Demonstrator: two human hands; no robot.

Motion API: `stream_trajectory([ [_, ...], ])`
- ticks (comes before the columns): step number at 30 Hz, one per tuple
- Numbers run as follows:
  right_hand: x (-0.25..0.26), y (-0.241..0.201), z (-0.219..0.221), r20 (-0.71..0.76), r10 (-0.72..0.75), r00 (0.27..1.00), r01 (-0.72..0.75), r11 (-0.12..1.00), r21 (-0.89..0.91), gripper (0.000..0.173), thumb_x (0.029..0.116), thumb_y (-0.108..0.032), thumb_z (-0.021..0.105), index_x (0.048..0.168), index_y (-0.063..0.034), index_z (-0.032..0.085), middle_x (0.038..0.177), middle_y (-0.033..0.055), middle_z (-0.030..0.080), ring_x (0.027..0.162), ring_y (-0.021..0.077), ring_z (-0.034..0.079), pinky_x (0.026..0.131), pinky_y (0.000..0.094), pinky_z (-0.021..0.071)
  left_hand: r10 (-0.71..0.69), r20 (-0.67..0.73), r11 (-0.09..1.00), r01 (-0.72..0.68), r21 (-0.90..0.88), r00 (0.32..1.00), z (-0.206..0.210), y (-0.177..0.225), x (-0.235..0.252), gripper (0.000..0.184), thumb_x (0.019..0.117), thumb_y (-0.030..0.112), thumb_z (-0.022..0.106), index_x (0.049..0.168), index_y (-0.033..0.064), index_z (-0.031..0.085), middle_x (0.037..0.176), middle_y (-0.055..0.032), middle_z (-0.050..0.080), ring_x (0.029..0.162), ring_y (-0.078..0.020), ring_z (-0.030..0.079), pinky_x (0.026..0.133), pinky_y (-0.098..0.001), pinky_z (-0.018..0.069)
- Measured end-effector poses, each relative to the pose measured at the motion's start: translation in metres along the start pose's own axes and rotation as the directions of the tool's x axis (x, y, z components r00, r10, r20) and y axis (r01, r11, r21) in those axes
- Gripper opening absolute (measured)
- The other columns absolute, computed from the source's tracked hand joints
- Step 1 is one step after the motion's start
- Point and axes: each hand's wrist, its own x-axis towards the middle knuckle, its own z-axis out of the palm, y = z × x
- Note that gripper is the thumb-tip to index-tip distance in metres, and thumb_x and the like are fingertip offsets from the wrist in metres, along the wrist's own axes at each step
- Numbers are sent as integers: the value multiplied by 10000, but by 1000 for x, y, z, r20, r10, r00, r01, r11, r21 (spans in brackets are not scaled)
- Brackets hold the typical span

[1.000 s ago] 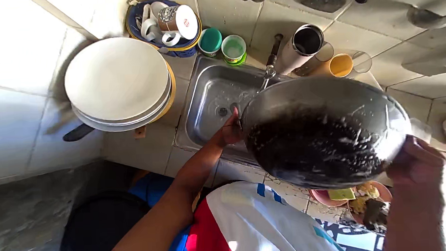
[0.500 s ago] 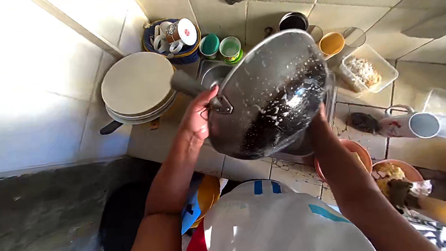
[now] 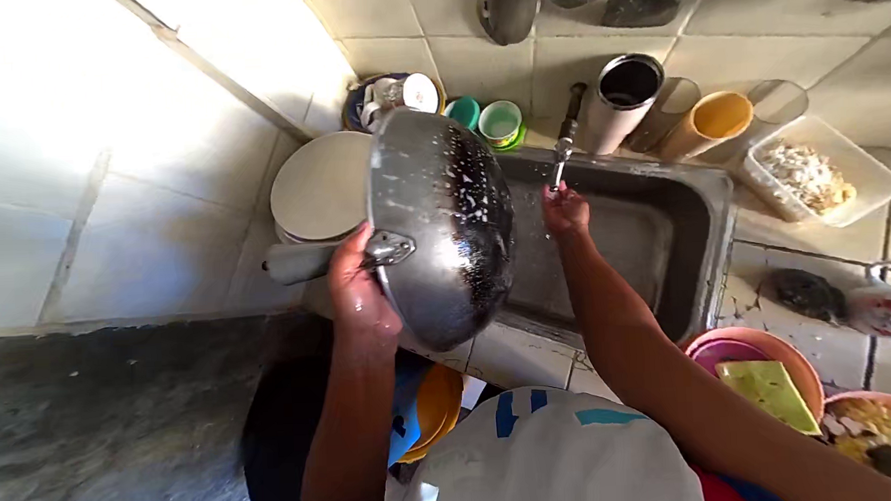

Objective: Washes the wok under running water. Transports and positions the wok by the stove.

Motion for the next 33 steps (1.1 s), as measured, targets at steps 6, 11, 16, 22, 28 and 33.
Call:
stream_trajectory([
  [6,-18,-1,-2,30,99,995,-99,995,24,192,1075,-99,328,1044,-73,516,912,58,648,888,181,684,899,343,582,-144,-78,990,144,-4,987,-6,-31,18,362,1099,392,364,1198,173,635,1010,5,704,925,-84,692,810,-312,595],
  [11,-113,-23,100,171,317,933,-283,939,-196,336,1091,-155,244,995,-70,555,946,84,707,960,200,721,921,337,588,-274,-175,947,233,-223,946,4,-48,37,560,1072,550,356,1380,123,548,1202,-92,687,1115,-208,673,943,-464,571],
  [16,-205,-26,201,493,446,747,268,477,-837,467,1084,-181,277,1257,50,645,1278,143,697,1210,201,655,1064,367,517,-389,-161,912,354,-209,907,24,-59,48,732,1003,725,290,1423,177,531,1283,-74,674,1197,-216,644,988,-488,551],
  [22,-176,-9,224,570,632,525,740,-7,-673,726,1117,-417,49,1497,19,487,1559,166,494,1492,236,417,1256,439,285,-365,-9,924,361,-128,931,36,-74,38,735,1018,711,223,1464,200,504,1349,-50,642,1253,-192,608,1031,-470,526],
  [28,-100,-29,194,339,630,699,574,-210,-792,621,1114,-490,283,1563,-86,428,1623,121,414,1514,239,374,1257,484,274,-262,-86,963,254,-93,961,3,-71,11,535,1092,549,262,1451,215,476,1251,-17,651,1155,-131,632,950,-395,556],
  [33,-49,-18,73,-69,361,930,-92,47,-995,685,1044,-631,375,1364,-61,580,1232,168,662,1078,273,668,914,512,561,-212,-78,971,200,-133,974,-24,-65,-4,563,1075,607,228,1356,245,555,1179,15,681,1087,-96,659,900,-364,578],
])
